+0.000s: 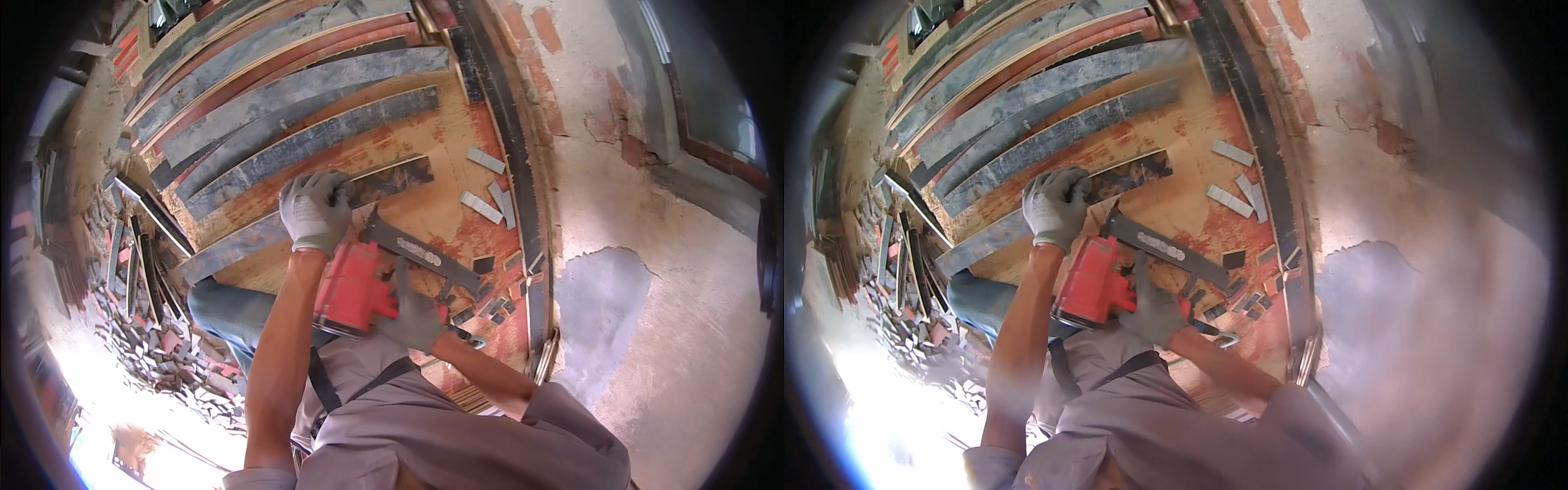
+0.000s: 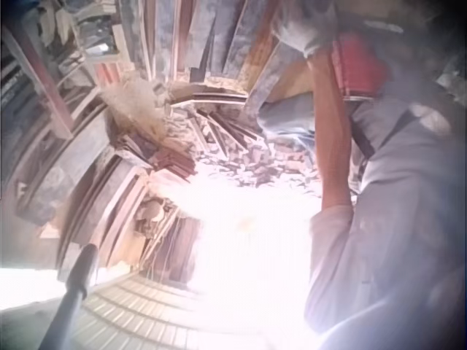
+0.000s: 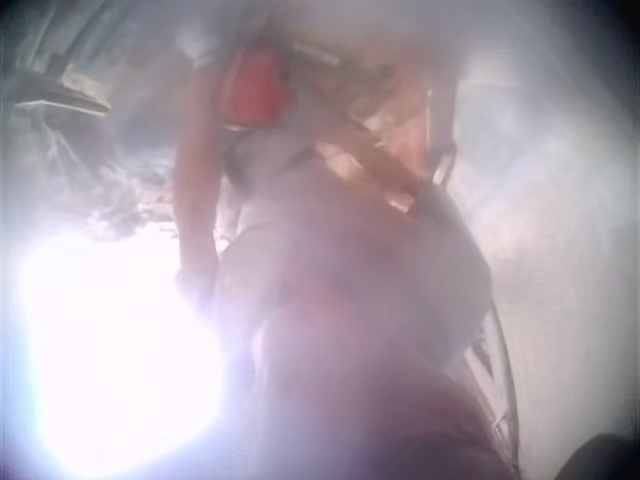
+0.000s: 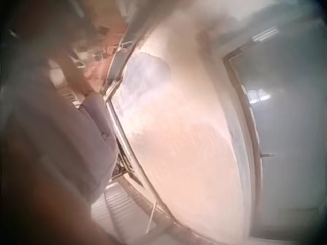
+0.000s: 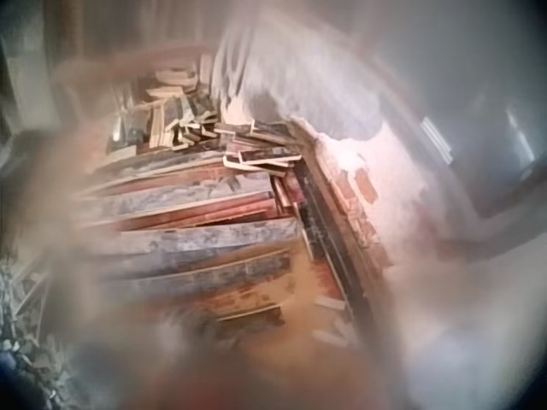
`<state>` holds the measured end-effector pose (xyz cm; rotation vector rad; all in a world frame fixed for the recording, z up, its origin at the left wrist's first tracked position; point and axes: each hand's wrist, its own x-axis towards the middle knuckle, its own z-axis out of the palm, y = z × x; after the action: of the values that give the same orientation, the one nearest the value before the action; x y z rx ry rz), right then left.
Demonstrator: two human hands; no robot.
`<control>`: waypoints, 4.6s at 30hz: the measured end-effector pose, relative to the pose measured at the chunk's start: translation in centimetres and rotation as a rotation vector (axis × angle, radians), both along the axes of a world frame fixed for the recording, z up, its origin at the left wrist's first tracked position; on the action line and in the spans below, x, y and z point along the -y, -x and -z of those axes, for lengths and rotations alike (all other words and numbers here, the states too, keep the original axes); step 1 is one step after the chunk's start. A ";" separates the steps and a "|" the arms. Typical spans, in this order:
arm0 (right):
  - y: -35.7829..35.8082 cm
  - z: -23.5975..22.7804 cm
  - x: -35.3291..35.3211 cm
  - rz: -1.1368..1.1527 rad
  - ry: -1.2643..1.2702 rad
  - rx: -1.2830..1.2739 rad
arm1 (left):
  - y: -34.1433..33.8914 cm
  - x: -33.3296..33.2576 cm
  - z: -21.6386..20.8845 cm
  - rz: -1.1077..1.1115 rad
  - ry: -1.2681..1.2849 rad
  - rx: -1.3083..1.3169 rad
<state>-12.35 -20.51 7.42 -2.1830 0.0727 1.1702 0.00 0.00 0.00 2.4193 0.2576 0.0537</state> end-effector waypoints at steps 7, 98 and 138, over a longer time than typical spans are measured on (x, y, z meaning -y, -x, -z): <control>-0.6 -2.1 12.8 0.109 -0.056 -0.026 | -0.6 0.0 -0.6 -0.026 -0.010 0.076; -7.2 -3.3 6.5 0.329 -0.161 0.037 | 16.6 -19.6 3.8 -0.962 1.033 -0.310; -5.2 -2.8 2.0 0.156 -0.263 0.106 | 13.9 -16.0 2.8 -1.194 1.201 -0.297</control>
<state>-7.20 -22.46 10.17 -1.9654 0.0404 0.9211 -13.94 16.01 -2.75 0.8378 1.3648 0.0476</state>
